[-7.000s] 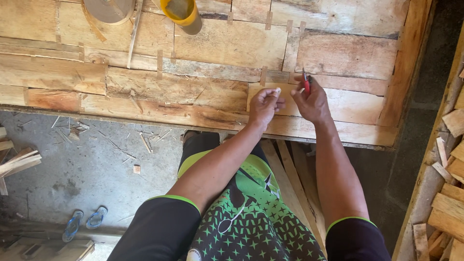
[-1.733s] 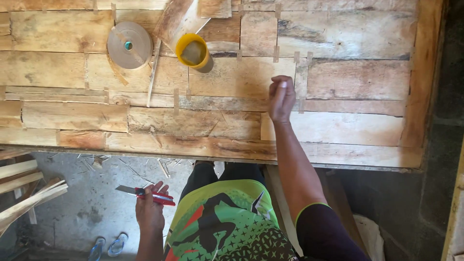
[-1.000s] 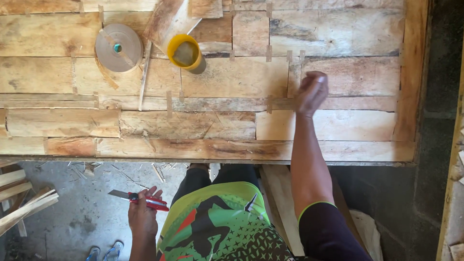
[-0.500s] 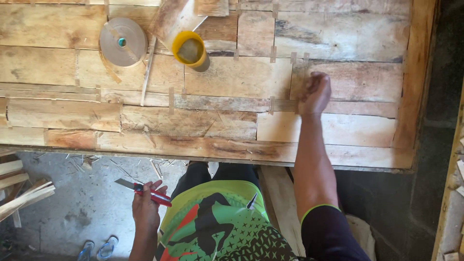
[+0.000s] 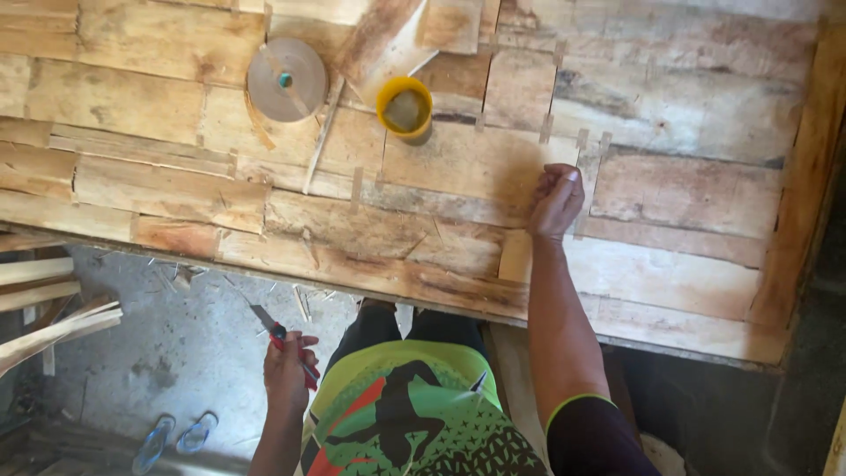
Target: Repairing a wood panel by cutting and fitting small wood pieces into gaps using a utility knife.
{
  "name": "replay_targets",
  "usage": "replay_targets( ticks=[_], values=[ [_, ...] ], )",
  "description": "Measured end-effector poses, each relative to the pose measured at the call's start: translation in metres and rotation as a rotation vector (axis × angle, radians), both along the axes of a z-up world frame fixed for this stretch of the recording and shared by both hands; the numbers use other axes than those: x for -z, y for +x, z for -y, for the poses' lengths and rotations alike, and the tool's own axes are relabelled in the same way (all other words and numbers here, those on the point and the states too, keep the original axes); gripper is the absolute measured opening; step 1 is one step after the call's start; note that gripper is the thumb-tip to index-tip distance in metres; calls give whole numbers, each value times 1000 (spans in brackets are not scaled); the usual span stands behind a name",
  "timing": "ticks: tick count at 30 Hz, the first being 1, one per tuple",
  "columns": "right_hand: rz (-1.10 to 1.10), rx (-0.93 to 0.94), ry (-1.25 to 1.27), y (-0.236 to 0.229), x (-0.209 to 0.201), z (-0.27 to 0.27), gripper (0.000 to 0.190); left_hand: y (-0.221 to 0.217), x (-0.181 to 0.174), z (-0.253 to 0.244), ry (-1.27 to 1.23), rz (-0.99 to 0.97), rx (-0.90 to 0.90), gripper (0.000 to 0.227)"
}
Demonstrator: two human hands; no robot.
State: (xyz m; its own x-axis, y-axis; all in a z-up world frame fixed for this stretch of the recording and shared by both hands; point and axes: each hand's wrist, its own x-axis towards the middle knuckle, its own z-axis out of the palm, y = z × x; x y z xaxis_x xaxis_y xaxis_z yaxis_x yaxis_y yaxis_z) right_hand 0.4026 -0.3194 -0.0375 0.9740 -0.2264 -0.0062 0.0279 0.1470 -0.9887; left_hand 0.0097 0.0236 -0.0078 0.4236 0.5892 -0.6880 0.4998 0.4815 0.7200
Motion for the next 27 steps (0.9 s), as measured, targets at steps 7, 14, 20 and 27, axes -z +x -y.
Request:
replay_targets(
  ticks=[7, 14, 20, 27],
  values=[
    [-237, -145, -88, 31, -6, 2, 17, 19, 4, -19, -79, 52, 73, 25],
    [-80, -194, -822, 139, 25, -77, 20, 29, -21, -56, 14, -19, 99, 27],
    [30, -99, -904, 205, 42, -134, 25, -1, -12, -100, -47, -154, -107, 27],
    [-372, -152, -416, 232, 43, -152, 27, -24, 20, -131, -40, -181, -229, 24]
  ],
)
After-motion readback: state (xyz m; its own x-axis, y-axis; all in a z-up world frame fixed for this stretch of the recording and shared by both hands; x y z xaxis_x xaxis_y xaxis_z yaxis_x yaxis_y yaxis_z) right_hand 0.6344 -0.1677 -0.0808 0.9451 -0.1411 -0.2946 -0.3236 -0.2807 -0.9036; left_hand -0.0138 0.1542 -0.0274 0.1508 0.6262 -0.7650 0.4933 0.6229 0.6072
